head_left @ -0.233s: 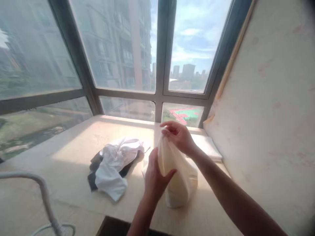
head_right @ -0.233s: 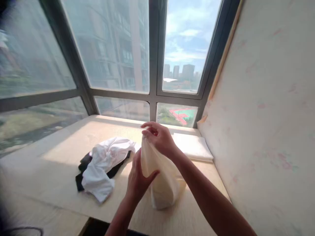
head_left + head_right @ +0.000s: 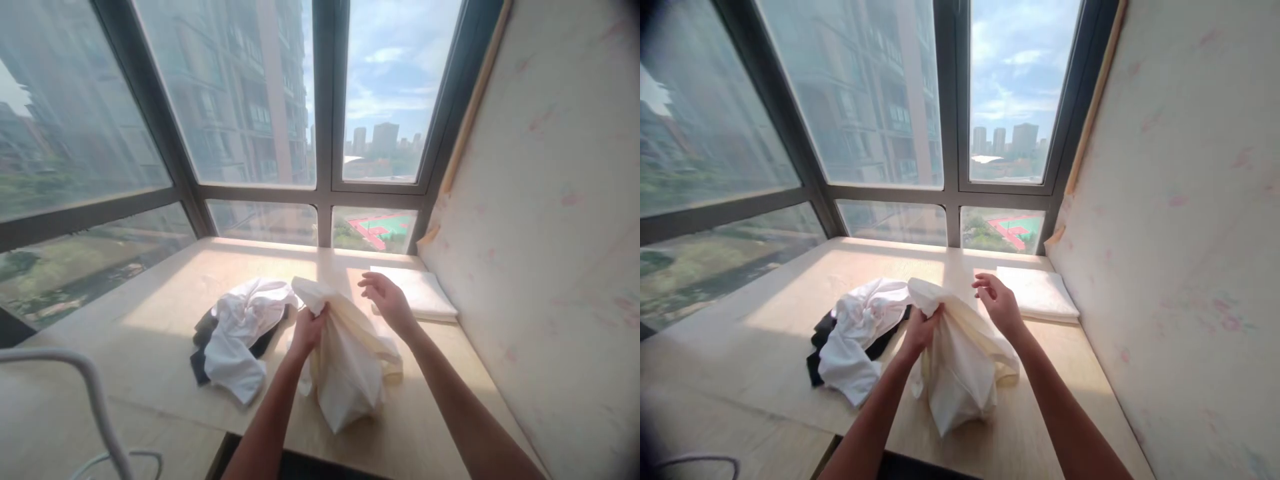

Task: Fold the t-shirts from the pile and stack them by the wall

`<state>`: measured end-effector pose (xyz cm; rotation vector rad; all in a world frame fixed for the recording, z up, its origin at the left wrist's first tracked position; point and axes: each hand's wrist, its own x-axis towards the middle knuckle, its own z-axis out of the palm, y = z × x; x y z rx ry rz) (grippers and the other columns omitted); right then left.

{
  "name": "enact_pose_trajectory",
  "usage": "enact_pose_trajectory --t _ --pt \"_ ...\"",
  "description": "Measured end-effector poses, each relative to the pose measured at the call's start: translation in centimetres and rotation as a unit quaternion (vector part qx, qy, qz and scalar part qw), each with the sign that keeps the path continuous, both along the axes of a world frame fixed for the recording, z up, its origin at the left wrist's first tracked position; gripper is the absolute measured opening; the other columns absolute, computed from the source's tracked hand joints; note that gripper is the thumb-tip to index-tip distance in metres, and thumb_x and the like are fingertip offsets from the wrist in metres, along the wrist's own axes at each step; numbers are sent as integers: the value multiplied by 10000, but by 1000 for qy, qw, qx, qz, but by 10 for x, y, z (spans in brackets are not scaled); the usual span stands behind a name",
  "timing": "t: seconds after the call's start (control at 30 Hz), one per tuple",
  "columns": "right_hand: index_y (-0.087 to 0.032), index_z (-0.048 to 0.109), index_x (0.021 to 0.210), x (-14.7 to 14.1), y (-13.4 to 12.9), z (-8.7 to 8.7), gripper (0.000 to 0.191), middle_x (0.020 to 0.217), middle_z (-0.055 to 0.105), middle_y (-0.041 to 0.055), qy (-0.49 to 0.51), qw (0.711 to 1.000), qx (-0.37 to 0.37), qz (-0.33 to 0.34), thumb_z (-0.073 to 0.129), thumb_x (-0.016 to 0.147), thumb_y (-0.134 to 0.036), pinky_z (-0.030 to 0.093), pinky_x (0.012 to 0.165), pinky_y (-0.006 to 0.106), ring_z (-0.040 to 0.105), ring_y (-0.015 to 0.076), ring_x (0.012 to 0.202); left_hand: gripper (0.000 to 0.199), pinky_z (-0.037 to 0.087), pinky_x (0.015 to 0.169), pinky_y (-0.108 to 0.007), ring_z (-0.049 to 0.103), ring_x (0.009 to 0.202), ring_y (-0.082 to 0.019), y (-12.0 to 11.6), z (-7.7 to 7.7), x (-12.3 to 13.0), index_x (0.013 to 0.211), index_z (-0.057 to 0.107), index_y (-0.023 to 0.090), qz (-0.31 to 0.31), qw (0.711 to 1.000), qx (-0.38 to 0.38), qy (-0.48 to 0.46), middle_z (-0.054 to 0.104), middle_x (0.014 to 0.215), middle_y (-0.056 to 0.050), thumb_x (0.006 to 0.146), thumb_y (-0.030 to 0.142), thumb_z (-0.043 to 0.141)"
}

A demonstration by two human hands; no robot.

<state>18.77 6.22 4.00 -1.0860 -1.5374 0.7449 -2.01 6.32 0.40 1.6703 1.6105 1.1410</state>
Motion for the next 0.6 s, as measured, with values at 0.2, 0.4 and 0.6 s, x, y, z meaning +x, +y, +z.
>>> enact_pose_trajectory --t 0.2,0.4,0.6 --pt "-152 682 1000 69 -31 -160 370 855 744 85 11 965 -168 -200 498 772 -379 563 624 354 685 216 667 641 542 954 -431 671 1125 -296 37 104 -61 1213 606 88 139 955 190 -178 698 1214 -150 891 630 488" --pt "-164 704 951 75 -50 -204 337 937 750 105 -48 974 -135 -176 473 810 -366 538 803 350 710 242 870 581 402 1049 -457 470 1368 -289 50 214 -122 1426 440 175 231 892 373 -107 603 1356 48 947 480 316" --pt "-158 704 972 77 -46 -204 343 967 750 116 -62 972 -144 -173 454 834 -348 532 822 346 713 238 884 631 522 906 -441 628 1167 -314 43 103 -159 1281 552 24 231 949 72 201 668 1239 -175 994 519 285"
